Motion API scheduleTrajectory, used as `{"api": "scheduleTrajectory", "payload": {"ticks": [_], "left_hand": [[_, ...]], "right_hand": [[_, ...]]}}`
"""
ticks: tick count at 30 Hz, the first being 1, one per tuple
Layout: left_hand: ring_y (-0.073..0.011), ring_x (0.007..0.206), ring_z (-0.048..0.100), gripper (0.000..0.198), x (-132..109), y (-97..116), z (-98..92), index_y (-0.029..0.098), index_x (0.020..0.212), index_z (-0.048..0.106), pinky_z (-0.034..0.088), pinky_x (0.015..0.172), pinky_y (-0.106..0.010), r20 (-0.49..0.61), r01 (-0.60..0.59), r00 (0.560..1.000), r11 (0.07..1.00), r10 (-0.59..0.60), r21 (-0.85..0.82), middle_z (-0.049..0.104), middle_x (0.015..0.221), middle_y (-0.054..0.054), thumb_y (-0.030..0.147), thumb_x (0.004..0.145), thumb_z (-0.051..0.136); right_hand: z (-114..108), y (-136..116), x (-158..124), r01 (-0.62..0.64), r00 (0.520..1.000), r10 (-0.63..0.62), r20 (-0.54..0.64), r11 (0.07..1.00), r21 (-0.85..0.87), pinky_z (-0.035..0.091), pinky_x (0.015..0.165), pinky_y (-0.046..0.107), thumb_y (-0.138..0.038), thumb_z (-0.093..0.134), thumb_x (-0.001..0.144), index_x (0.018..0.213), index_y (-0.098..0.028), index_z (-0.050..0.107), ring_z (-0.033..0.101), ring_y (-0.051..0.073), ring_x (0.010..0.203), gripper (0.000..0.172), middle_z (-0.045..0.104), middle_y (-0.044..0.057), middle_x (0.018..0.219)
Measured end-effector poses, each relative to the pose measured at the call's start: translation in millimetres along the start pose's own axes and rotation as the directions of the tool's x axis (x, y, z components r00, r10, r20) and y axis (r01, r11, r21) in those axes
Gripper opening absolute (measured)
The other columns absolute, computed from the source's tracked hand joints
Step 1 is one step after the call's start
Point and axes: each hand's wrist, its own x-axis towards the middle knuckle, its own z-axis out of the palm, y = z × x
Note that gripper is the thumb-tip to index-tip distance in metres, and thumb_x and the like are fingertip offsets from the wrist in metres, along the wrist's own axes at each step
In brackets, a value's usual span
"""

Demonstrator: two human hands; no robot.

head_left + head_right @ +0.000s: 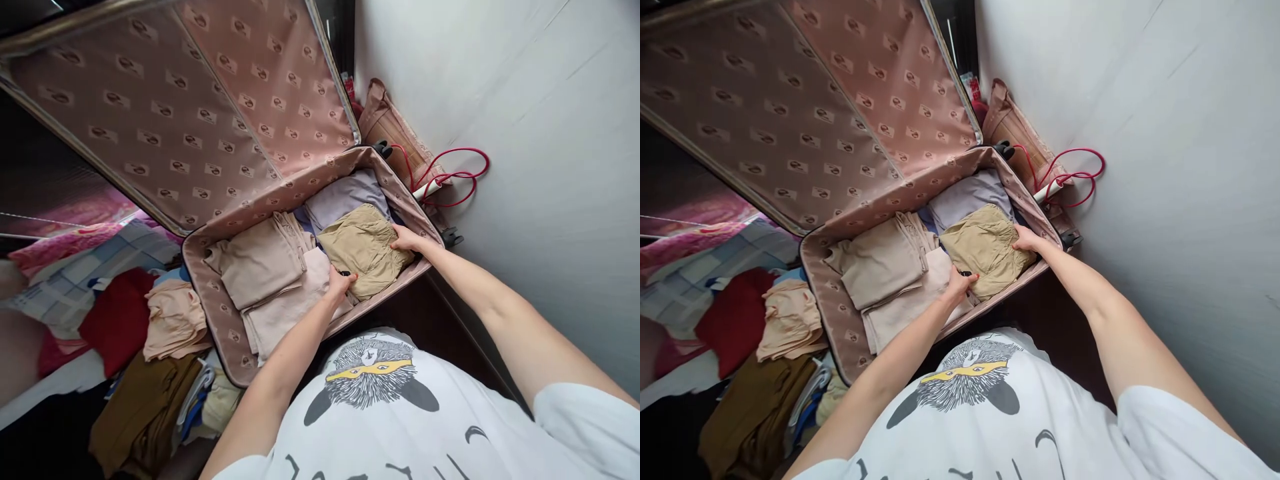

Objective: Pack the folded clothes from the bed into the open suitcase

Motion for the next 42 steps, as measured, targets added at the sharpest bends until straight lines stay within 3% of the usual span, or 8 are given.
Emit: {"api": "scheduleTrajectory", "payload": {"ticks": [8,14,22,26,30,35,39,42], "left_hand": [[-0.0225,0.108,0.068,0.066,-8.1,-2.0,2.2,0.024,0.121,0.054,0.052,0.093,-0.033,-0.113,-0.047,0.989,0.932,0.094,0.359,0.071,0.120,-0.008,0.006,0.063,0.080],[-0.0198,0.112,0.067,0.063,-4.1,-9.1,30.3,0.024,0.124,0.051,0.050,0.097,-0.030,-0.088,-0.125,0.982,0.922,0.168,0.365,0.069,0.124,-0.008,0.008,0.069,0.078],[-0.0265,0.120,0.064,0.071,-9.1,7.6,38.7,0.019,0.136,0.046,0.051,0.101,-0.038,-0.038,-0.053,0.995,0.834,0.088,0.550,0.065,0.129,-0.016,0.019,0.075,0.081],[-0.0383,0.152,0.033,0.111,-25.7,22.9,26.6,0.023,0.159,0.030,0.030,0.122,-0.055,0.165,-0.419,0.859,0.479,0.485,0.772,0.036,0.161,-0.022,0.027,0.068,0.092],[-0.0494,0.158,0.001,0.120,-27.1,23.1,34.4,0.032,0.162,0.034,0.010,0.123,-0.072,0.530,-0.616,0.737,0.093,0.420,0.782,0.012,0.174,-0.016,0.035,0.061,0.097],[-0.0392,0.160,0.011,0.068,4.6,9.7,44.3,0.036,0.158,0.044,0.011,0.125,-0.069,0.630,-0.662,0.728,0.036,0.271,0.749,0.022,0.173,-0.011,0.020,0.094,0.061],[-0.0459,0.159,0.011,0.074,-4.2,16.7,38.5,0.027,0.155,0.050,0.016,0.120,-0.076,0.679,-0.700,0.702,0.034,0.213,0.713,0.021,0.172,-0.019,0.022,0.086,0.073],[-0.0526,0.153,0.023,0.074,-39.3,30.8,8.0,0.017,0.147,0.058,0.032,0.113,-0.076,0.732,-0.745,0.667,0.128,0.139,0.654,0.029,0.166,-0.027,0.035,0.079,0.082]], "right_hand": [[-14.6,-6.4,-18.9,0.052,0.999,-0.054,0.004,0.940,-0.337,0.050,0.096,0.033,-0.018,0.071,0.076,0.133,-0.016,0.059,0.066,0.028,0.114,0.059,0.070,0.012,0.128],[-21.1,-21.9,-23.6,-0.117,0.993,0.086,-0.083,0.828,-0.548,0.050,0.094,0.038,-0.015,0.058,0.086,0.143,-0.017,0.050,0.066,0.033,0.115,0.057,0.070,0.018,0.124],[-21.2,-44.4,-36.4,-0.245,0.969,0.196,-0.150,0.684,-0.688,0.050,0.098,0.047,-0.011,0.050,0.093,0.157,0.005,0.026,0.065,0.039,0.119,0.070,0.063,0.035,0.125],[-12.3,-58.3,-52.2,-0.070,0.981,-0.109,-0.161,0.577,-0.814,0.049,0.100,0.055,-0.029,0.062,0.093,0.167,-0.010,0.012,0.054,0.045,0.131,0.091,0.047,0.036,0.146],[15.6,-40.9,-48.6,0.197,0.977,-0.170,0.132,0.465,-0.863,0.045,0.099,0.070,-0.049,0.086,0.071,0.167,-0.038,0.002,0.022,0.060,0.148,0.128,0.001,0.024,0.173],[56.2,9.0,-17.9,0.170,0.985,-0.054,0.162,0.396,-0.902,0.037,0.095,0.082,-0.054,0.084,0.067,0.167,-0.036,0.012,0.009,0.066,0.149,0.125,-0.002,0.026,0.172],[61.6,26.0,-13.2,0.170,0.985,-0.097,0.144,0.388,-0.906,0.036,0.095,0.084,-0.057,0.079,0.067,0.167,-0.035,0.016,0.009,0.064,0.151,0.120,0.002,0.024,0.173],[58.8,27.0,-16.9,0.152,0.986,-0.116,0.116,0.383,-0.911,0.037,0.095,0.084,-0.056,0.075,0.067,0.167,-0.035,0.018,0.013,0.063,0.151,0.118,0.006,0.024,0.173]]}}
